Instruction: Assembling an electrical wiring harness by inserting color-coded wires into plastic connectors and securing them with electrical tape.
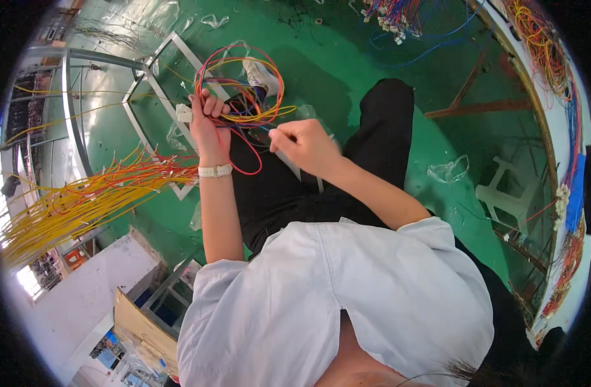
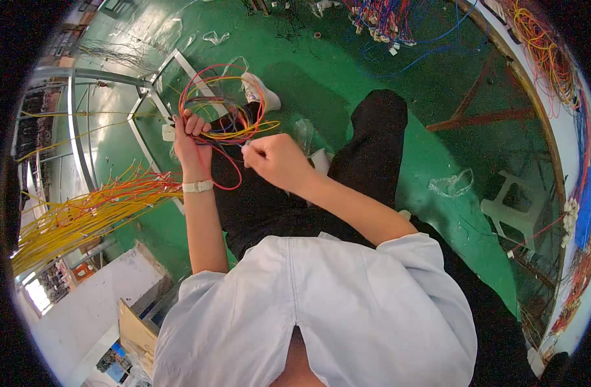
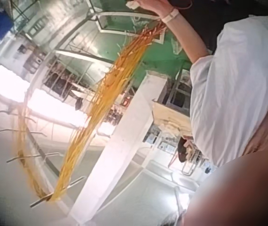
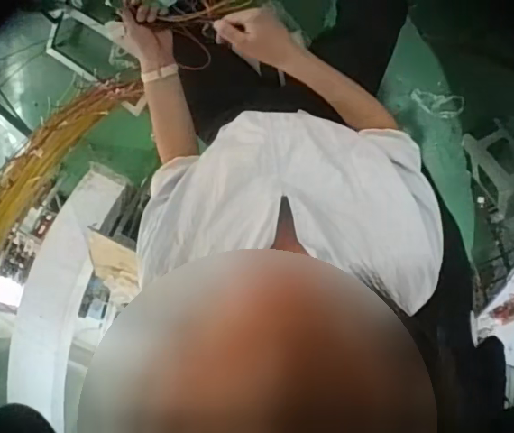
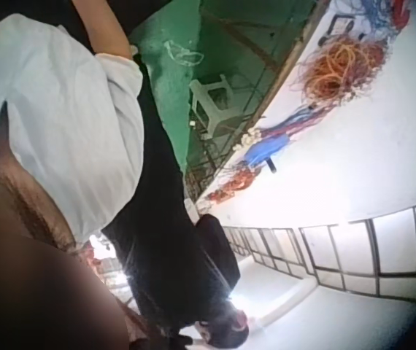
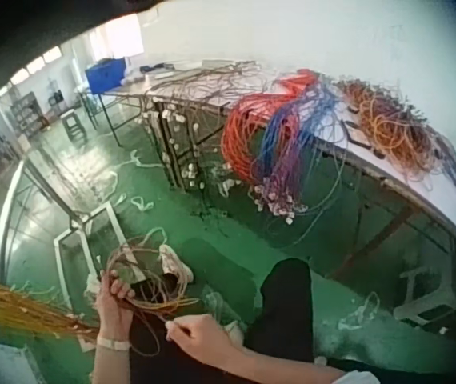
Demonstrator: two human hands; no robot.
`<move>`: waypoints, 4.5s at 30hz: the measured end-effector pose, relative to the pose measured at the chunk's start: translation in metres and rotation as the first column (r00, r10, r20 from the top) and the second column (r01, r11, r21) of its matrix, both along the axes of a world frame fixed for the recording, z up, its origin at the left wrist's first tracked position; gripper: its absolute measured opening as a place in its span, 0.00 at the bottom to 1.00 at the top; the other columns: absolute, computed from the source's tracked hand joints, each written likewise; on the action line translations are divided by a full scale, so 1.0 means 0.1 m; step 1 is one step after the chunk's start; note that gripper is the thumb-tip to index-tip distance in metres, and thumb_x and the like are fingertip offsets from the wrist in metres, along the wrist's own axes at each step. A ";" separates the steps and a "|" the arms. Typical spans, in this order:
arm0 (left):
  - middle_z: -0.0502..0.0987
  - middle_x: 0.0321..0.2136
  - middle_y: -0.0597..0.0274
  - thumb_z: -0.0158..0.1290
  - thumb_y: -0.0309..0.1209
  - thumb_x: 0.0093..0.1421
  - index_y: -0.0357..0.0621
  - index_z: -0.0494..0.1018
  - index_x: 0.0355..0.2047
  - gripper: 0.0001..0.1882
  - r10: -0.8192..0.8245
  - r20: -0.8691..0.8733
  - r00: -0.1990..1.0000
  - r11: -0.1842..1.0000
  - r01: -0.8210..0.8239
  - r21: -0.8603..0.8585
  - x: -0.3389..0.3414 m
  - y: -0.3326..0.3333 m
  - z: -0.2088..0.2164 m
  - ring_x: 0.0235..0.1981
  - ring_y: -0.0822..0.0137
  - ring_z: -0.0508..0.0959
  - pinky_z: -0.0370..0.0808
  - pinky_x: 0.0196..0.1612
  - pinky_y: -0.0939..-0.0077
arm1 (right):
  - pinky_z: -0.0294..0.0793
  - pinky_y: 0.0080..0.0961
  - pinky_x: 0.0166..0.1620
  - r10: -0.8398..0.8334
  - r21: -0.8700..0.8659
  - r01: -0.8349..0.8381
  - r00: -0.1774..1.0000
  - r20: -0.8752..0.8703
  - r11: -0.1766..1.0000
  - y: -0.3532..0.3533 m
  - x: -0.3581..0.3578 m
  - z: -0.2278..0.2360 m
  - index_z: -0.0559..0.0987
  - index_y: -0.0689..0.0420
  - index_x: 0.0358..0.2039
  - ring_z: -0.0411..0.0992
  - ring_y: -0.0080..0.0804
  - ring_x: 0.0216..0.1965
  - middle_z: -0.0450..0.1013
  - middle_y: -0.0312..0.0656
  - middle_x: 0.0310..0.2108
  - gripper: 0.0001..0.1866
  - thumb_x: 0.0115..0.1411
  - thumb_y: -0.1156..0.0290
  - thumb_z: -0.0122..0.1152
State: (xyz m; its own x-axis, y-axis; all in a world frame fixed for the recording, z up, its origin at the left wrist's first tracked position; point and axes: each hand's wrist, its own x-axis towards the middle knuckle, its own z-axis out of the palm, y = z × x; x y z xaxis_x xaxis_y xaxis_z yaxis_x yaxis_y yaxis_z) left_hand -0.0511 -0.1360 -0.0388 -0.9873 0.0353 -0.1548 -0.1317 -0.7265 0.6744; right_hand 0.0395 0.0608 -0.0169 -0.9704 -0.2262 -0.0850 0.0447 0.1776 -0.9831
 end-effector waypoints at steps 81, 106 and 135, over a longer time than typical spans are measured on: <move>0.75 0.39 0.70 0.45 0.40 0.66 0.51 0.70 0.42 0.11 0.015 0.295 0.955 0.980 0.044 -0.194 0.42 0.50 0.58 0.43 0.73 0.73 0.64 0.45 0.74 | 0.65 0.30 0.53 -0.282 -0.341 0.242 0.957 -0.071 0.908 -0.18 -0.42 0.02 0.83 0.59 0.33 0.67 0.33 0.49 0.74 0.46 0.43 0.09 0.51 0.70 0.67; 0.65 0.27 0.65 0.41 0.29 0.66 0.40 0.63 0.33 0.06 -0.212 0.060 0.975 0.973 0.216 -0.078 0.22 0.51 0.47 0.32 0.67 0.66 0.65 0.40 0.73 | 0.70 0.19 0.37 -0.140 -0.149 0.117 0.979 -0.149 0.982 0.38 -0.58 0.16 0.79 0.65 0.30 0.71 0.21 0.31 0.75 0.38 0.26 0.12 0.61 0.69 0.51; 0.71 0.30 0.61 0.46 0.30 0.64 0.37 0.68 0.35 0.08 -0.336 0.217 0.917 0.931 0.358 -0.068 0.37 0.84 0.15 0.27 0.72 0.68 0.67 0.33 0.74 | 0.68 0.06 0.20 0.082 -0.723 0.478 0.804 0.588 0.499 0.56 -0.69 -0.24 0.71 0.66 0.37 0.68 0.13 0.22 0.74 0.39 0.32 0.09 0.56 0.78 0.55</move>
State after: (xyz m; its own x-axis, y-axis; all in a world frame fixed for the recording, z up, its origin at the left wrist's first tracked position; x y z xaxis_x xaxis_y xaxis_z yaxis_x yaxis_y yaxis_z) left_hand -0.0137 -0.0519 -0.0236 -0.8646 0.3431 -0.3670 -0.5012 -0.5382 0.6776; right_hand -0.0292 0.1168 -0.0406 -0.8586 -0.2661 -0.4383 0.4681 -0.7556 -0.4582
